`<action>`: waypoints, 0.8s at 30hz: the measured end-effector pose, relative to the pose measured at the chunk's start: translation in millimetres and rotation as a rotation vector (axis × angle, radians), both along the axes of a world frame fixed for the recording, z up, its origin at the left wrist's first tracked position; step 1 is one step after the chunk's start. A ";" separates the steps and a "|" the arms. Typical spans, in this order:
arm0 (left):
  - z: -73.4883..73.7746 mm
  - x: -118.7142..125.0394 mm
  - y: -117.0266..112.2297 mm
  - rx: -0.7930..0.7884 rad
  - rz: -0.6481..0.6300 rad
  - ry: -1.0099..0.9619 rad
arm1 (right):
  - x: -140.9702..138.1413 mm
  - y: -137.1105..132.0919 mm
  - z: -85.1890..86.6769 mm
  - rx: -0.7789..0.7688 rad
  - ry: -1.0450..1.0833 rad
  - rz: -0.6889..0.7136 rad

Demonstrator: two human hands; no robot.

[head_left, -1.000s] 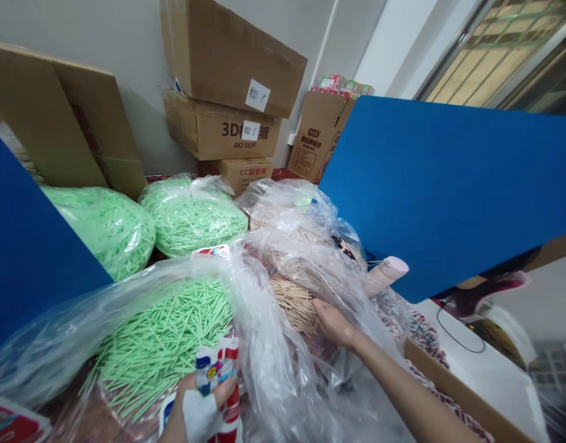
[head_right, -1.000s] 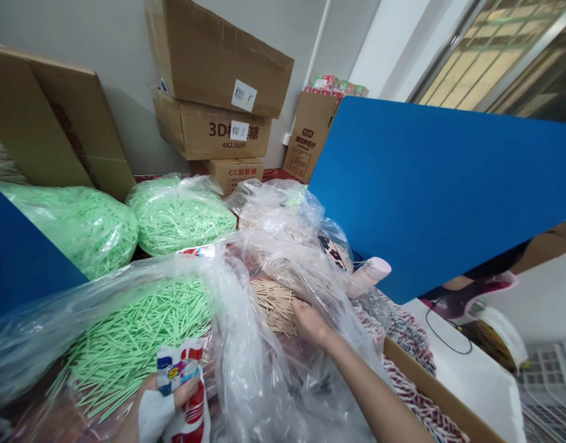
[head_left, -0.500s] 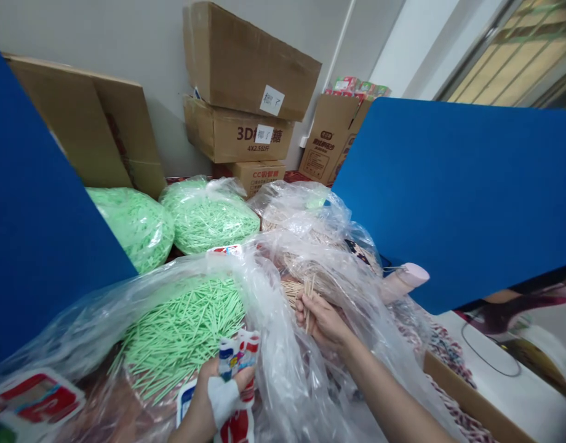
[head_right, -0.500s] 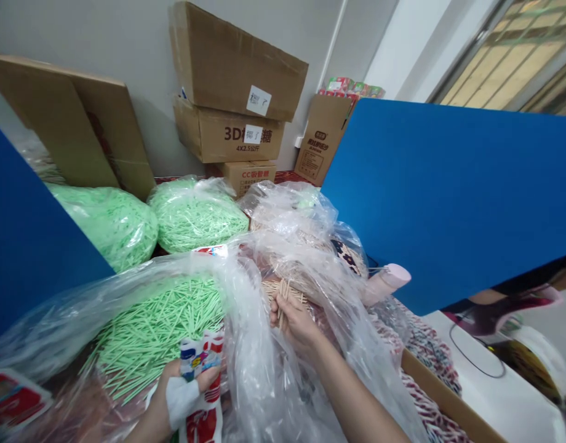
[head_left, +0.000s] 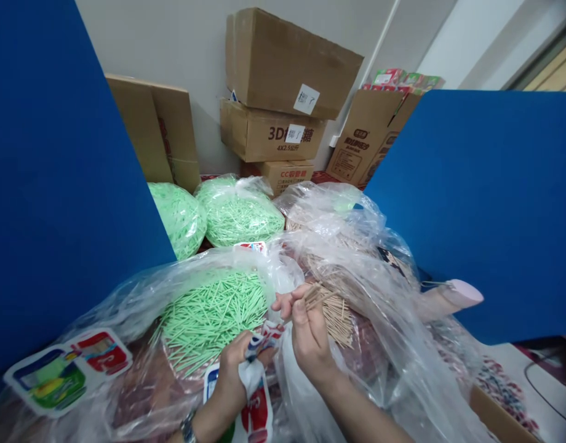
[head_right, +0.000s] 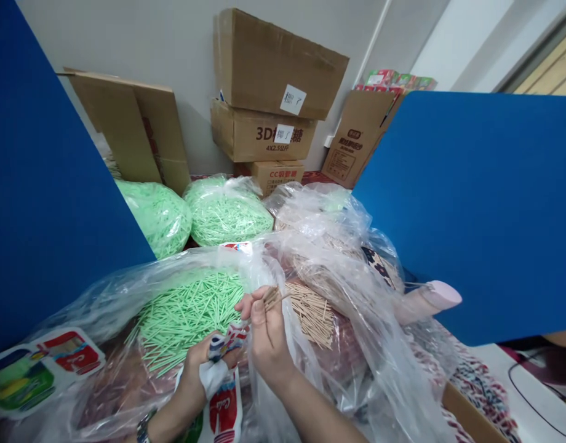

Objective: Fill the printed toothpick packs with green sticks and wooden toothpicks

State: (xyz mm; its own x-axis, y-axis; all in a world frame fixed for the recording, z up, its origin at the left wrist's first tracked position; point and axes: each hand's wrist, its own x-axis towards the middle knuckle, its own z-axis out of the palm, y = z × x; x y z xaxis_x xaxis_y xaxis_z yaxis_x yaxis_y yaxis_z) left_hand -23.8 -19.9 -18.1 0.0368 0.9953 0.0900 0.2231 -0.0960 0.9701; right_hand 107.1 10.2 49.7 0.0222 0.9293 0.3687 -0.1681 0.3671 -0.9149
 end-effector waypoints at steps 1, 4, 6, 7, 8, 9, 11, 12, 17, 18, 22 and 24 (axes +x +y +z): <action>-0.4 -0.4 -0.1 0.011 -0.001 0.007 | -1.5 -0.5 0.3 0.003 -0.029 0.003; 0.5 -1.4 -0.3 0.042 0.000 0.044 | -5.4 -1.8 0.1 0.024 -0.095 -0.018; 2.7 -1.9 -0.3 0.086 0.004 0.093 | -7.7 -2.3 -1.2 0.031 -0.119 -0.046; 4.1 -2.1 -0.2 0.109 0.003 0.117 | -8.9 -2.7 -2.2 0.027 -0.125 -0.059; 5.5 -2.3 -0.2 0.132 0.001 0.135 | -10.0 -3.1 -3.5 0.021 -0.130 -0.069; 6.7 -2.5 -0.3 0.156 -0.003 0.149 | -11.1 -3.7 -5.0 0.012 -0.143 -0.075; 8.3 -3.3 -0.3 0.206 -0.007 0.172 | -13.2 -5.4 -8.7 -0.003 -0.191 -0.074; 8.5 -4.2 -0.2 0.234 -0.009 0.185 | -14.1 -6.4 -11.0 -0.010 -0.216 -0.072; 3.8 -14.4 1.9 0.364 -0.027 0.252 | -11.7 -8.9 -21.7 -0.135 -0.289 -0.010; 2.3 -16.8 2.7 0.386 -0.035 0.262 | -9.1 -8.5 -22.0 -0.146 -0.318 0.023; -1.9 -21.8 5.7 0.419 -0.055 0.265 | 3.5 -4.1 -13.7 -0.140 -0.381 0.168; -2.1 -20.9 6.4 0.414 -0.048 0.260 | 7.8 -1.5 -7.6 -0.166 -0.350 0.184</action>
State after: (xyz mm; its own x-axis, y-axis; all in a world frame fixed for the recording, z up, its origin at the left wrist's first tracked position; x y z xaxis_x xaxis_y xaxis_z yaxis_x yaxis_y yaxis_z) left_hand -44.8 -13.6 -20.2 0.1552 0.8747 0.4591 0.4390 -0.4774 0.7611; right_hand 114.9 8.6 42.2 -0.2490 0.9535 0.1701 0.1140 0.2033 -0.9725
